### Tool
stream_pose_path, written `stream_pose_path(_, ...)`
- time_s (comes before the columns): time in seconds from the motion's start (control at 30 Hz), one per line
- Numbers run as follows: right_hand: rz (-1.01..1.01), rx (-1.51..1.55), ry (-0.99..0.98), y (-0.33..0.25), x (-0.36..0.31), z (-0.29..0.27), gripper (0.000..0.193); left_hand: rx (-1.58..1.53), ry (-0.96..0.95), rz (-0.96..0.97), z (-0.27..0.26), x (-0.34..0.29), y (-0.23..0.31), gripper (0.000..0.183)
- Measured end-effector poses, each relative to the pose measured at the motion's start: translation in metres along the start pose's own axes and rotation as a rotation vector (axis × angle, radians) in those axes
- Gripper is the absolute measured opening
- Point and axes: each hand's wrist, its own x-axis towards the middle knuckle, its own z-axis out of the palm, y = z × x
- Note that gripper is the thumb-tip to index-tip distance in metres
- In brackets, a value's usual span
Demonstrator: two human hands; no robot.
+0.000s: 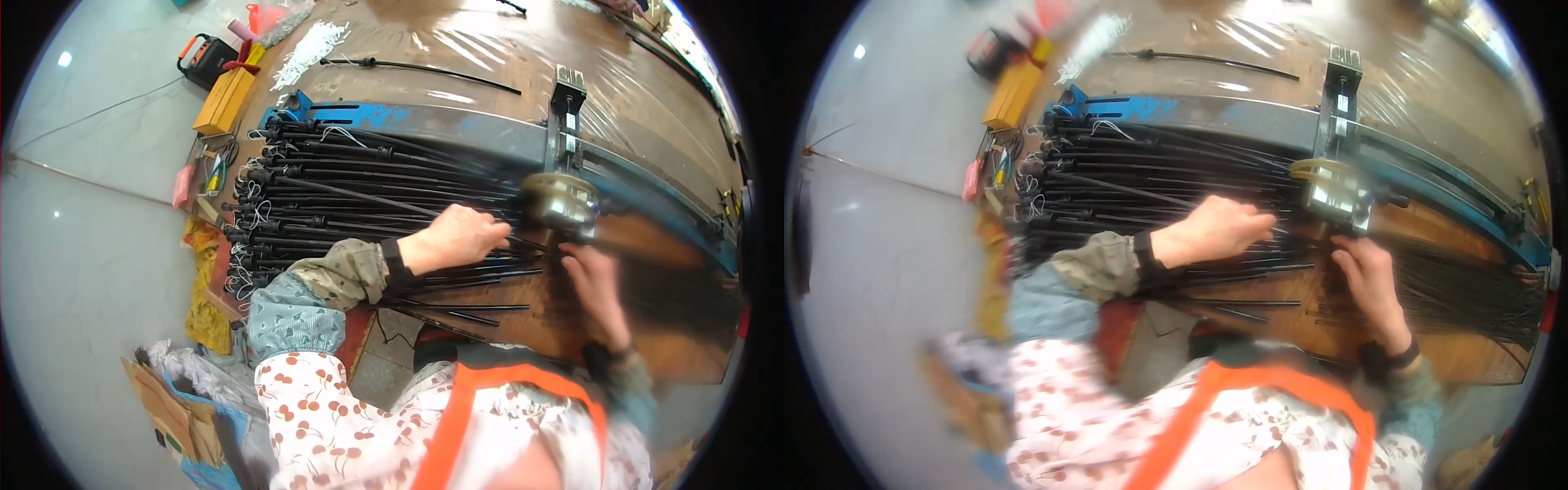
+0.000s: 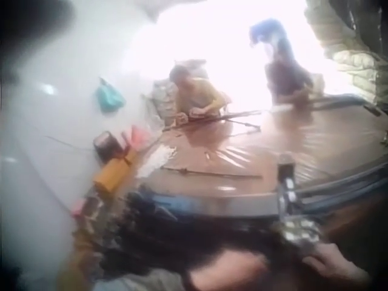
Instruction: Arranging and aligning thin metal rods on a processing machine.
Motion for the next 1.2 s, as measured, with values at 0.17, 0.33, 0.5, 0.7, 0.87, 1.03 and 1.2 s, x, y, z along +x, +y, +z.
stream_pose_path(0.17, 0.024, 0.074, 0.064, 0.000, -0.010, -0.009, 0.020, -0.017, 0.044, 0.031, -0.010, 0.019, 0.033, 0.024)
stream_pose_path(0.33, -0.053, 0.159, 0.184, 0.013, -0.026, -0.014, 0.016, -0.063, 0.090, 0.058, 0.009, 0.029, 0.049, 0.018)
stream_pose_path(0.5, -0.228, 0.158, 0.180, 0.019, -0.052, -0.013, 0.036, 0.039, -0.038, 0.049, -0.004, 0.030, 0.079, 0.021)
stream_pose_path(0.7, -0.610, -0.300, 0.336, 0.005, -0.054, -0.033, 0.041, 0.140, -0.205, 0.023, -0.010, 0.053, 0.108, 0.020)
stream_pose_path(0.87, -0.511, -0.371, 0.600, 0.056, -0.064, -0.094, 0.051, 0.193, 0.099, 0.270, -0.050, 0.104, 0.113, 0.014)
stream_pose_path(1.03, -0.198, -0.542, 0.836, 0.133, -0.085, -0.146, 0.042, 0.424, -0.009, 0.432, -0.111, 0.190, 0.124, 0.046)
stream_pose_path(1.2, 0.078, -0.467, 0.750, 0.166, -0.096, -0.182, 0.051, 0.445, -0.006, 0.540, -0.074, 0.234, 0.112, 0.055)
